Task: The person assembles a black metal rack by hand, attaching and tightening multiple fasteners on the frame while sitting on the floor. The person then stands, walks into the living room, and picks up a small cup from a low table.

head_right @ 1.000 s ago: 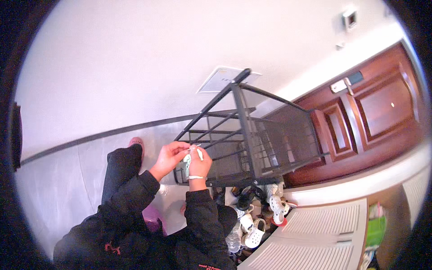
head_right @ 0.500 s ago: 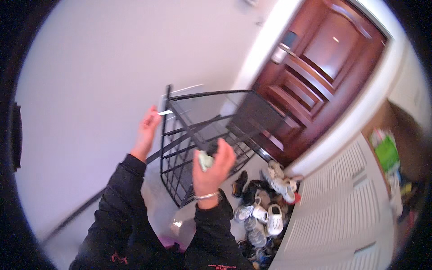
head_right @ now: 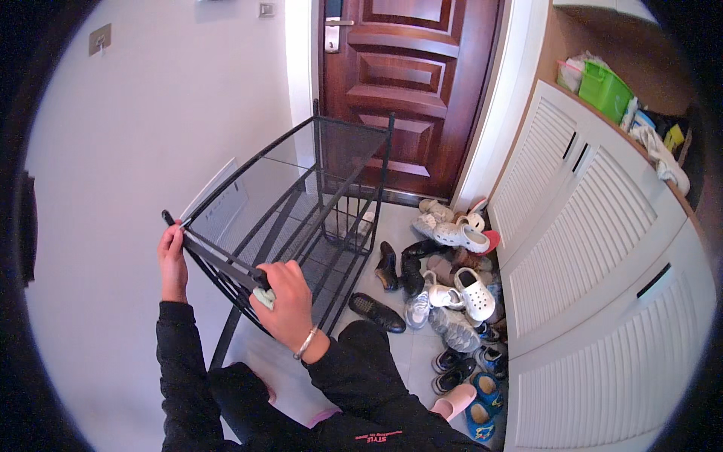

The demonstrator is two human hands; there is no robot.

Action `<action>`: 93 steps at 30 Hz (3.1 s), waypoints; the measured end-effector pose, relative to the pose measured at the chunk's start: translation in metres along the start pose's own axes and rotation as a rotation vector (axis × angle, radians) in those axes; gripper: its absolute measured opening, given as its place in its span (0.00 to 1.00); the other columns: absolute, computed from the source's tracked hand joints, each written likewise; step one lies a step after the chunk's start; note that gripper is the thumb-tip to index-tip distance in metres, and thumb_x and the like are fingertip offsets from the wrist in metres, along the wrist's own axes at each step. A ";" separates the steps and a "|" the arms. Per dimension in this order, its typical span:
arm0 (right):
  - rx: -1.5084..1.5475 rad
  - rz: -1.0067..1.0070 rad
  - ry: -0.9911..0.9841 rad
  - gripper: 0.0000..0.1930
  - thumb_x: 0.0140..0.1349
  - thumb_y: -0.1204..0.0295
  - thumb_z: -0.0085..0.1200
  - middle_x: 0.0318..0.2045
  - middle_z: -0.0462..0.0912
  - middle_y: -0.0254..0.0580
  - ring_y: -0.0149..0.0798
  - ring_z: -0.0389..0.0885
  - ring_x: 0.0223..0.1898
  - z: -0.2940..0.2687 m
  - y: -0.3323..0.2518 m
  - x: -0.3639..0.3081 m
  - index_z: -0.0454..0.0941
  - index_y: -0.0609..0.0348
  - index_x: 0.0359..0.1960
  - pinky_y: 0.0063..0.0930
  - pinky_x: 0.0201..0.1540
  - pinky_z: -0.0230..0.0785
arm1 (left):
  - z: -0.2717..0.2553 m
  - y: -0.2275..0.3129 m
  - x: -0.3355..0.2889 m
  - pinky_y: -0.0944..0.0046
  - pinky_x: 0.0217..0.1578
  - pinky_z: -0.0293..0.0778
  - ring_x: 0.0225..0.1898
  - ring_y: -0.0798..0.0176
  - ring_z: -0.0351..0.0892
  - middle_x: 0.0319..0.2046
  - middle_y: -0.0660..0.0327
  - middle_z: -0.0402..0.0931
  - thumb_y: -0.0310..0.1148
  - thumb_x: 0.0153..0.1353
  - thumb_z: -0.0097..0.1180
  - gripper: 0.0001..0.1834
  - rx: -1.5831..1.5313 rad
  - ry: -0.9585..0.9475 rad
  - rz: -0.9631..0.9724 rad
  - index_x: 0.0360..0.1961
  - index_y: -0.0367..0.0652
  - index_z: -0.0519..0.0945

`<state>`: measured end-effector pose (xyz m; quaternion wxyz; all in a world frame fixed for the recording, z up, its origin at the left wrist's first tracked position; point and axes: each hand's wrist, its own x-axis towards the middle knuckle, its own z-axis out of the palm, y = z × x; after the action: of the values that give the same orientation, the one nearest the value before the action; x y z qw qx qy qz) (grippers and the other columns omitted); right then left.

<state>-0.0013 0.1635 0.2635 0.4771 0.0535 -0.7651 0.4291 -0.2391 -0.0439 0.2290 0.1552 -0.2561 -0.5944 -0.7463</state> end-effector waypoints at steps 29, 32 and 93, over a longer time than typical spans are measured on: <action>-0.052 0.147 0.032 0.07 0.45 0.82 0.52 0.27 0.77 0.40 0.38 0.77 0.30 -0.103 0.032 0.061 0.74 0.63 0.29 0.28 0.39 0.69 | 0.067 0.116 -0.114 0.67 0.55 0.59 0.54 0.69 0.66 0.58 0.59 0.68 0.26 0.63 0.55 0.03 -0.241 0.047 -0.168 0.35 0.40 0.80; -0.086 0.170 0.102 0.09 0.46 0.82 0.53 0.29 0.77 0.41 0.37 0.76 0.33 -0.106 0.032 0.059 0.75 0.64 0.31 0.29 0.41 0.68 | 0.073 0.116 -0.115 0.65 0.58 0.57 0.57 0.66 0.65 0.61 0.57 0.65 0.25 0.63 0.55 0.03 -0.262 0.035 -0.172 0.35 0.40 0.80; 0.809 0.732 -0.457 0.11 0.65 0.71 0.54 0.33 0.83 0.37 0.25 0.77 0.33 0.081 -0.033 0.004 0.82 0.69 0.38 0.18 0.38 0.70 | 0.065 0.130 -0.146 0.65 0.23 0.71 0.23 0.59 0.77 0.24 0.57 0.75 0.21 0.51 0.65 0.05 0.583 0.289 0.254 0.28 0.36 0.79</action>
<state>-0.0424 0.0869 0.2726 0.0626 0.0548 -0.5926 0.8012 -0.0365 -0.0233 0.2616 0.3961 -0.1646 -0.7177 -0.5486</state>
